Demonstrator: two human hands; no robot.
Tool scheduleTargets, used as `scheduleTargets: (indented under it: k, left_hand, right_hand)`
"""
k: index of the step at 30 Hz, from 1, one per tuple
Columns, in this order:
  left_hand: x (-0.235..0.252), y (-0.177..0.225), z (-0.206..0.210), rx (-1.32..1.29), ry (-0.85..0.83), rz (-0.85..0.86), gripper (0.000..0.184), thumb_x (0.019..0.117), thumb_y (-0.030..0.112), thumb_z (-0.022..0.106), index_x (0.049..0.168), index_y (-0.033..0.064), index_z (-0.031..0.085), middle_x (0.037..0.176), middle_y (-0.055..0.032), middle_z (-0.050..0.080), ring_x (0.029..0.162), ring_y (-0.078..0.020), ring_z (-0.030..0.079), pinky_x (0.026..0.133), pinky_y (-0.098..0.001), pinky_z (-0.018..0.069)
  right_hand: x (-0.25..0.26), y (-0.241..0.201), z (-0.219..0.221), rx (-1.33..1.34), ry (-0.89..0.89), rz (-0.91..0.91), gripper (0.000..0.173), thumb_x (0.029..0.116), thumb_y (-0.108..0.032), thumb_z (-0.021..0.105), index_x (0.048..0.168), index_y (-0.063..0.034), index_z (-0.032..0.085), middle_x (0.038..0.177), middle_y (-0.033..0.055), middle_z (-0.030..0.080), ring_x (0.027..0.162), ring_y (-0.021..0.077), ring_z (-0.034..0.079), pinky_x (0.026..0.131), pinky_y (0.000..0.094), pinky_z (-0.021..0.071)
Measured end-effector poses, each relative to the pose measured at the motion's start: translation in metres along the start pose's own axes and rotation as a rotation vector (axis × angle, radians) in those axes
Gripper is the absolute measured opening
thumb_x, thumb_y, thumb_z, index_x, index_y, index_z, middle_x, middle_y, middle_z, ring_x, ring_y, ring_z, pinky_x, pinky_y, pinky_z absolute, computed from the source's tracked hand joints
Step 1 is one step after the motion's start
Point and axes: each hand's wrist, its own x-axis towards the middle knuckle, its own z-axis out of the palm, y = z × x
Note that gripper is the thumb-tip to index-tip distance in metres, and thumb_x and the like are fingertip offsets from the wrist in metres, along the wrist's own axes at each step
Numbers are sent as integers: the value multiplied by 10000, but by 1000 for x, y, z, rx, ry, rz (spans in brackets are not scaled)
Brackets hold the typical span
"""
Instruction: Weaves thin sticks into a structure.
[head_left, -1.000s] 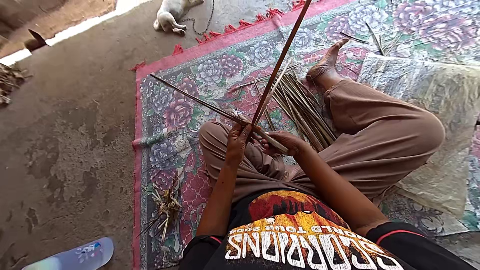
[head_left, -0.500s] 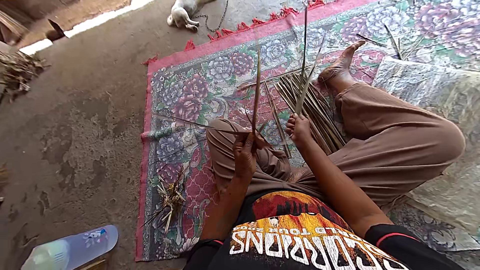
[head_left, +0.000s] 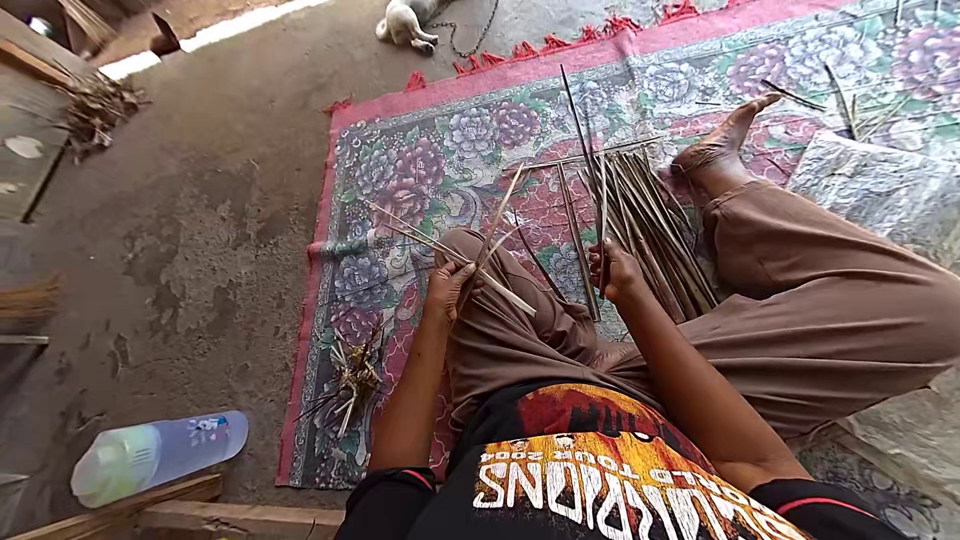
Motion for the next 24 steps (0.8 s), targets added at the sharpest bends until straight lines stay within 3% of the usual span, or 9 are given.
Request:
scheduleTargets:
  k: [4,7,9,12,14,16,19,22,24]
  left_hand:
    - [8,-15,-5,20,66,-26,98,986,79,651,1047,20,603,839,-76,676,638,-144,670,586,-291,589]
    - [1,-18,-3,-11,83,21,103,979,74,660,1054,27,607,837,-68,671,651,-137,669,592,-288,589]
    - [-5,-19,7,7,75,88,117,985,94,660,1075,48,600,838,-47,672,651,-119,663,579,-276,577]
    - [-10,-24,26,42,27,177,174,984,135,679,1128,51,629,841,-57,704,615,-111,657,526,-251,549]
    - [-18,-21,42,24,-17,159,173,995,138,662,1141,58,614,846,-49,696,613,-99,648,531,-241,546]
    - [-25,-20,51,-25,-56,93,167,1002,136,649,1152,75,609,859,-36,683,622,-88,640,550,-234,548]
    - [-26,-18,53,-141,-61,11,106,1005,124,636,1104,102,604,862,-12,671,645,-72,636,575,-212,544]
    - [-25,-18,50,-151,-55,24,109,1004,98,631,1110,102,609,871,-14,681,655,-76,648,594,-228,565]
    - [-30,-16,50,-104,-80,28,114,1008,120,634,1119,123,606,877,-9,681,663,-77,658,596,-233,569]
  right_hand:
    - [-1,-3,-1,39,0,-87,50,1082,-163,501,1089,-117,517,821,-3,553,611,87,561,578,254,532]
    - [-9,-2,5,51,-98,-94,172,1026,48,456,1149,-71,458,993,81,630,799,195,696,765,390,614]
    - [-20,-3,17,-27,-208,-102,216,1009,36,414,1184,-88,437,1007,64,652,710,128,652,665,314,576]
    - [-44,-3,37,-287,-393,-183,381,1033,-219,551,1374,-144,399,872,1,674,482,21,445,453,196,397]
    - [-55,-2,47,-494,-448,-215,563,974,-259,690,1440,-162,390,826,21,656,485,56,427,455,236,381]
    - [-61,1,51,-592,-481,-258,581,916,-158,768,1399,-127,446,798,57,654,514,84,465,463,253,393]
    - [-61,-2,53,-602,-485,-275,563,864,6,767,1344,-24,475,790,61,641,573,72,518,525,248,444]
    - [-55,-4,51,-619,-452,-286,532,911,-88,745,1366,-29,475,791,56,647,537,55,473,483,230,384]
    - [-54,-5,55,-629,-476,-270,606,882,-95,782,1391,-2,467,830,76,653,592,75,527,547,256,449]
